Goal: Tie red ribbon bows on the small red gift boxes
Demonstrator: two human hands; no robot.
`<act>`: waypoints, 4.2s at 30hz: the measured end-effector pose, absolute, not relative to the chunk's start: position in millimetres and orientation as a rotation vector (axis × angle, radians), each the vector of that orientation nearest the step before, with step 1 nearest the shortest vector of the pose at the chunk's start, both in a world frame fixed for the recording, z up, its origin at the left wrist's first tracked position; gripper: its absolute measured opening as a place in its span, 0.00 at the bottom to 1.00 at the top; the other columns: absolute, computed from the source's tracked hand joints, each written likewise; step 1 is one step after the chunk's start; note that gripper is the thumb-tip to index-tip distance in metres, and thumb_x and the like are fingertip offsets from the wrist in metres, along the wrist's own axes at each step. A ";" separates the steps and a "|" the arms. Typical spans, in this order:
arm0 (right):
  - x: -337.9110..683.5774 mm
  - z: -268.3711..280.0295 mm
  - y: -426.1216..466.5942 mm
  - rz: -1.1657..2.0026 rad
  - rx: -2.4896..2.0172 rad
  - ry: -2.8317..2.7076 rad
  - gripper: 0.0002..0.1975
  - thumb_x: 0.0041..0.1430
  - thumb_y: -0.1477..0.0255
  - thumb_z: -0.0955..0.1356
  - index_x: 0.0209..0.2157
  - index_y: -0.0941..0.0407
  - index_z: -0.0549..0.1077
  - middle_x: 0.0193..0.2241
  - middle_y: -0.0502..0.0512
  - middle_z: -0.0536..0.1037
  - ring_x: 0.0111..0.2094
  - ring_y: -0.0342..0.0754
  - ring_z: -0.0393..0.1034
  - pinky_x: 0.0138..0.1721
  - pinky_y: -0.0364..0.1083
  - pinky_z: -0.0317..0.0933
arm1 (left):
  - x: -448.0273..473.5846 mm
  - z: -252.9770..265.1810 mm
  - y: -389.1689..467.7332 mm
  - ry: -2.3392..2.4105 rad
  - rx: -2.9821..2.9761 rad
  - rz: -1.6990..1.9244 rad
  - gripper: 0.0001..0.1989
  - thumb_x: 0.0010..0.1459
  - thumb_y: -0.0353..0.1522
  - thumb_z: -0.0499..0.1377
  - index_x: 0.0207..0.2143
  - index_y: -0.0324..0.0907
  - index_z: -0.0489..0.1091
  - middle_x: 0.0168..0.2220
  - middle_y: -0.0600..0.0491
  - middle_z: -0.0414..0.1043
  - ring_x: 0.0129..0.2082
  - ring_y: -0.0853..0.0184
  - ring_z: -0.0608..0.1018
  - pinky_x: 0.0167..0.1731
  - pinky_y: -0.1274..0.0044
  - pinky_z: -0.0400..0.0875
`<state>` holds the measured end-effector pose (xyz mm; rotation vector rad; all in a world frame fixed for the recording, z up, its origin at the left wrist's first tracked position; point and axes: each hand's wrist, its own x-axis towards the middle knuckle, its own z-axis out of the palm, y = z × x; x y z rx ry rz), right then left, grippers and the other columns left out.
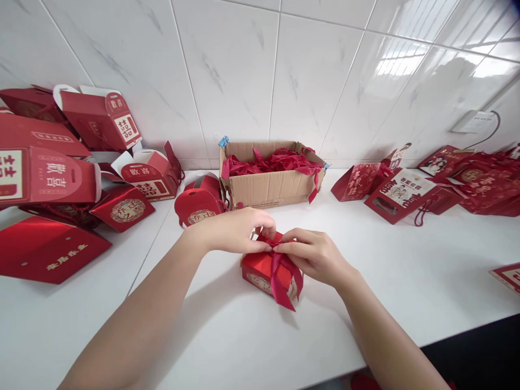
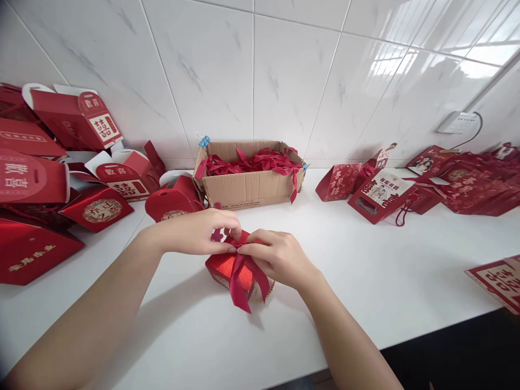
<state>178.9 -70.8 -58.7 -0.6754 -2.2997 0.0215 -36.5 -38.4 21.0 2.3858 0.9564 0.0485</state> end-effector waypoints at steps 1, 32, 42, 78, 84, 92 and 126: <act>179.0 -58.8 -70.6 0.017 -0.674 -2.300 0.14 0.62 0.80 0.61 0.40 0.53 0.75 0.37 0.54 0.78 0.31 0.41 0.73 0.30 0.41 0.66 | -36.3 21.3 -38.4 0.969 2.398 0.056 0.04 0.55 0.34 0.55 0.29 0.44 0.69 0.35 0.56 0.71 0.34 0.69 0.72 0.29 0.79 0.64; 185.3 -51.6 -67.6 0.335 -0.849 -2.267 0.03 0.59 0.72 0.67 0.34 0.55 0.74 0.35 0.56 0.76 0.36 0.48 0.69 0.37 0.49 0.67 | -39.2 26.2 -43.4 1.132 2.395 0.009 0.06 0.53 0.34 0.54 0.25 0.43 0.64 0.29 0.54 0.71 0.24 0.69 0.68 0.19 0.77 0.56; 190.2 -46.6 -69.1 0.324 -0.809 -2.306 0.05 0.56 0.79 0.65 0.29 0.55 0.68 0.31 0.54 0.74 0.34 0.48 0.67 0.35 0.47 0.64 | -47.7 19.4 -36.5 1.149 2.395 -0.006 0.04 0.52 0.32 0.54 0.25 0.43 0.65 0.28 0.54 0.71 0.26 0.67 0.71 0.24 0.76 0.58; 180.4 -40.6 -80.0 0.378 -0.626 -2.354 0.09 0.51 0.82 0.68 0.29 0.53 0.74 0.42 0.56 0.71 0.45 0.51 0.64 0.47 0.52 0.64 | -35.9 10.7 -32.4 0.997 2.363 0.029 0.11 0.58 0.39 0.54 0.26 0.42 0.66 0.28 0.55 0.72 0.27 0.69 0.72 0.26 0.77 0.62; 189.4 -36.3 -79.1 0.480 -0.669 -2.342 0.09 0.52 0.78 0.69 0.36 0.53 0.73 0.44 0.57 0.70 0.44 0.50 0.65 0.45 0.50 0.64 | -36.6 12.9 -36.4 1.021 2.422 0.046 0.04 0.55 0.33 0.54 0.29 0.43 0.67 0.33 0.54 0.71 0.32 0.67 0.72 0.27 0.77 0.62; 198.6 -27.9 -79.7 0.613 -0.952 -2.346 0.08 0.52 0.74 0.70 0.33 0.55 0.66 0.32 0.51 0.72 0.33 0.45 0.65 0.35 0.45 0.63 | -31.5 21.6 -47.0 0.947 2.422 0.180 0.07 0.59 0.33 0.52 0.32 0.44 0.68 0.39 0.55 0.70 0.38 0.68 0.71 0.32 0.78 0.64; 203.6 -28.7 -76.3 0.644 -1.001 -2.366 0.10 0.53 0.67 0.72 0.33 0.55 0.68 0.30 0.50 0.72 0.29 0.42 0.64 0.31 0.43 0.61 | -49.3 21.8 -35.4 1.210 2.374 0.069 0.13 0.60 0.41 0.49 0.34 0.45 0.71 0.39 0.54 0.73 0.31 0.68 0.74 0.26 0.77 0.62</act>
